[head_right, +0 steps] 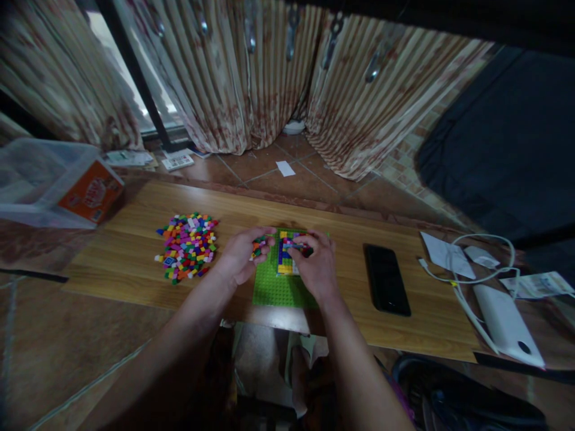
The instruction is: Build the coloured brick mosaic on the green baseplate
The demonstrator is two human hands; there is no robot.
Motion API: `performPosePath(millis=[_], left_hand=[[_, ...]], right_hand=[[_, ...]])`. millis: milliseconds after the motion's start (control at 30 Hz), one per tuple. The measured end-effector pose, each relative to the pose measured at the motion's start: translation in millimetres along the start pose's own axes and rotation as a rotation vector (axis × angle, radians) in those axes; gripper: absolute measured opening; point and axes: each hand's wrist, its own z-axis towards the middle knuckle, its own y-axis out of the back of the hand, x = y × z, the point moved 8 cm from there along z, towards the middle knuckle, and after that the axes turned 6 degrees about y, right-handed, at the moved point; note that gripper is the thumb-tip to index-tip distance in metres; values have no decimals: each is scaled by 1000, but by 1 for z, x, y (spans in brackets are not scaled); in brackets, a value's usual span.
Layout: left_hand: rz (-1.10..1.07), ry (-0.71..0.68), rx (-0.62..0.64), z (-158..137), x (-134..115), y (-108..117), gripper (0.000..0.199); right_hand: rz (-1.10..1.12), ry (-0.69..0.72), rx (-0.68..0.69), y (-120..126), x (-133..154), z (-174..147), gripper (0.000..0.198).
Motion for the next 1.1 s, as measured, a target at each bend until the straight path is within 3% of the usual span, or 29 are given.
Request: performPosePath(millis=[367,1100], left_hand=[[-25,18,8,4,3,0,9],[-90,57,33,1,7,-1,12]], right_hand=[[-49,-21,-91,-5,-1,0,34],[-15,-25,-107,-14,-4,-1,36]])
